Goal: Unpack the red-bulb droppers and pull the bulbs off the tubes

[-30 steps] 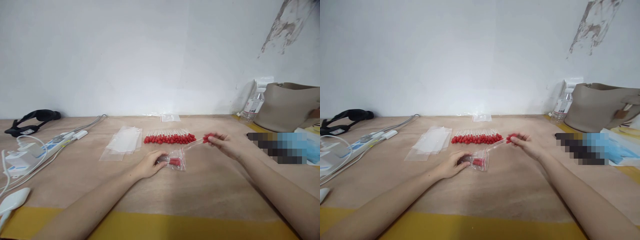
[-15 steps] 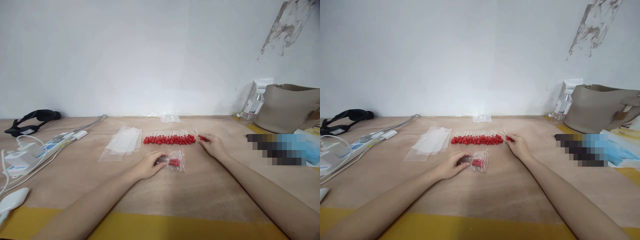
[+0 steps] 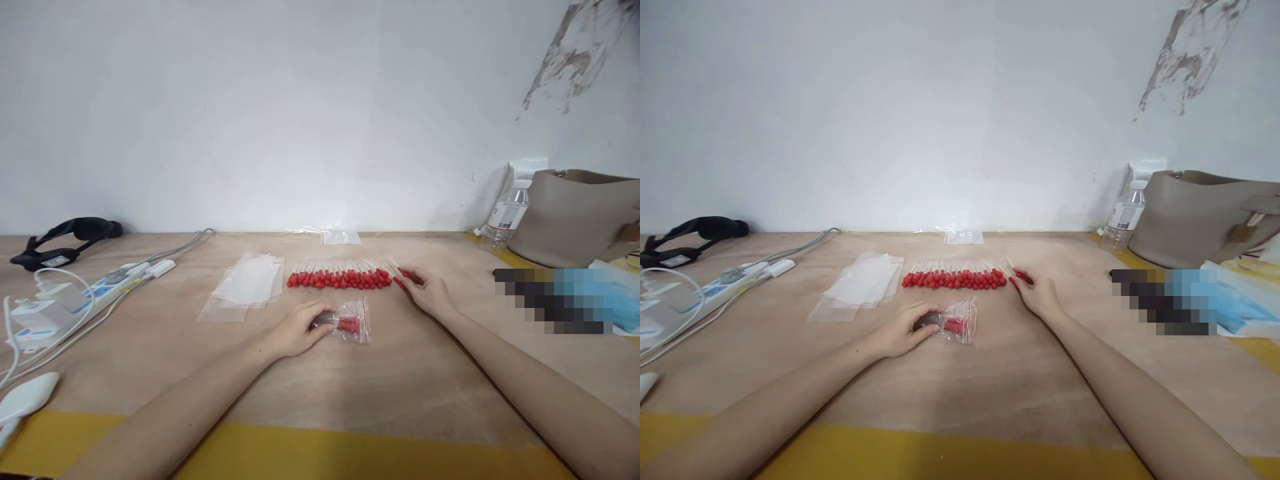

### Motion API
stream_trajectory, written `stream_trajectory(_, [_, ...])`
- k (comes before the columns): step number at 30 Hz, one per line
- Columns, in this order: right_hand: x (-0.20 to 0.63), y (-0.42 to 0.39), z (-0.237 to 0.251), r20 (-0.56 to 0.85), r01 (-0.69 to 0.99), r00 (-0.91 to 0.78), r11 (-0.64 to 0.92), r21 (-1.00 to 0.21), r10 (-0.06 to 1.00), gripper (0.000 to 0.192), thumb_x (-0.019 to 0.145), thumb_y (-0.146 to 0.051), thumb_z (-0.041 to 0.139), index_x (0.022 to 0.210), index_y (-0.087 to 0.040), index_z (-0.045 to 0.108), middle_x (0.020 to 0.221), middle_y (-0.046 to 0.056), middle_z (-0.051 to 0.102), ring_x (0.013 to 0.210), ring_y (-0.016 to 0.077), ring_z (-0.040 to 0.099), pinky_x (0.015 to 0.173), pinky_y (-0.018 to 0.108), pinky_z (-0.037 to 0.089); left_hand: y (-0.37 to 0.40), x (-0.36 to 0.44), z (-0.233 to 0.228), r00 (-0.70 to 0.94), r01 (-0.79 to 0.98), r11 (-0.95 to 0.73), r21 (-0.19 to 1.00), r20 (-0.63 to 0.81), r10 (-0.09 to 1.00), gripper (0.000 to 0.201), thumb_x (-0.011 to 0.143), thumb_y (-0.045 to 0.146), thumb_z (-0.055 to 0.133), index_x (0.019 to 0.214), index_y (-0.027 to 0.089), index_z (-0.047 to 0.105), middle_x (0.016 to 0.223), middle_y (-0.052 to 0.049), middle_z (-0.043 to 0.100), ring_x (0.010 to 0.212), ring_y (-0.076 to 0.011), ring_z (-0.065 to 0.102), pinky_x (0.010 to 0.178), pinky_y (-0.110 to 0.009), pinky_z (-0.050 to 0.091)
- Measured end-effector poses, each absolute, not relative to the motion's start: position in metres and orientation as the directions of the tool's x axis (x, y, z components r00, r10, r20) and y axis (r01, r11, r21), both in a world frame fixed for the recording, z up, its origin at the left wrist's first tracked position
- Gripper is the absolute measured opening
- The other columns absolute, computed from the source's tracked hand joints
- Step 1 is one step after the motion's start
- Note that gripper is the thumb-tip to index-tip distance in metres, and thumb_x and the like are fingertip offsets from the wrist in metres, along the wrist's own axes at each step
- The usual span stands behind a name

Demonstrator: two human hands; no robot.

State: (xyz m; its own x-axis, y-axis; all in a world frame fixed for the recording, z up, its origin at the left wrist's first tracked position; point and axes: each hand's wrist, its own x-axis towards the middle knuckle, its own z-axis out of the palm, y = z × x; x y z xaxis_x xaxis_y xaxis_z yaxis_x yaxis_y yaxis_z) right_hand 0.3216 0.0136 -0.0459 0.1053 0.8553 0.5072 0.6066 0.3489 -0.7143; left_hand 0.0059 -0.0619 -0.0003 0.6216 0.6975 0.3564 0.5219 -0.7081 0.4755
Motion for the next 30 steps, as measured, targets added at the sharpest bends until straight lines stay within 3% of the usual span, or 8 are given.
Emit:
stream_trajectory(7, [0.314,0.001,-0.033,0.417,0.707,-0.12,0.372,-0.601,0.901,0.037,0.073,-0.027,0.053,0.109,-0.022,0.058,0.1,0.004,0.065,0.084,0.0182,0.06,0.077,0.032,0.048,-0.063,0.006,0.0,0.624,0.526,-0.708,0.471,0.352,0.697,0.026,0.083,0.029,0.049,0.106,0.019,0.052,0.099,-0.004,0.06,0.089,-0.0167,0.055,0.077,-0.029,0.043])
stream_trajectory(12, [0.316,0.001,-0.035,0.487,0.705,-0.027,0.362,-0.61,0.873,0.049,0.068,-0.029,0.059,0.115,-0.016,0.052,0.109,0.009,0.059,0.092,0.0201,0.057,0.076,0.032,0.047,-0.062,0.006,0.0,0.624,0.532,-0.706,0.468,0.348,0.7,0.027,0.083,0.03,0.048,0.108,0.02,0.051,0.101,-0.004,0.059,0.09,-0.017,0.055,0.078,-0.029,0.043])
stream_trajectory(14, [0.314,-0.002,-0.034,0.541,0.694,0.034,0.37,-0.618,0.84,0.043,0.068,-0.031,0.059,0.108,-0.016,0.055,0.105,0.009,0.06,0.088,0.0194,0.057,0.075,0.032,0.047,-0.062,0.005,0.0,0.622,0.534,-0.704,0.469,0.346,0.702,0.027,0.083,0.031,0.049,0.108,0.02,0.051,0.102,-0.004,0.059,0.091,-0.0169,0.055,0.079,-0.029,0.043])
stream_trajectory(17, [0.303,-0.016,-0.026,0.587,0.656,0.026,0.429,-0.621,0.81,0.023,0.071,-0.033,0.057,0.087,-0.016,0.061,0.083,0.006,0.063,0.073,0.0165,0.057,0.068,0.031,0.046,-0.063,0.005,0.0,0.621,0.54,-0.701,0.466,0.342,0.706,0.029,0.082,0.031,0.049,0.109,0.02,0.051,0.104,-0.004,0.059,0.092,-0.0174,0.055,0.08,-0.03,0.043])
stream_trajectory(22, [0.267,-0.044,-0.014,0.473,0.516,-0.352,0.59,-0.622,0.807,0.018,0.073,-0.034,0.057,0.071,-0.018,0.064,0.07,0.003,0.06,0.068,0.0147,0.055,0.066,0.028,0.045,-0.063,0.005,-0.001,0.611,0.544,-0.687,0.482,0.333,0.718,0.031,0.081,0.032,0.051,0.11,0.021,0.05,0.105,-0.004,0.059,0.094,-0.018,0.054,0.081,-0.031,0.043])
stream_trajectory(30, [0.239,-0.06,-0.004,0.393,0.357,-0.627,0.696,-0.623,0.673,0.031,0.079,-0.039,0.053,0.104,-0.023,0.062,0.097,0.005,0.062,0.089,0.0171,0.054,0.081,0.031,0.042,-0.068,0.012,-0.002,0.595,0.533,-0.685,0.496,0.356,0.72,0.03,0.08,0.028,0.051,0.109,0.02,0.05,0.103,-0.006,0.058,0.095,-0.0187,0.053,0.082,-0.032,0.043])
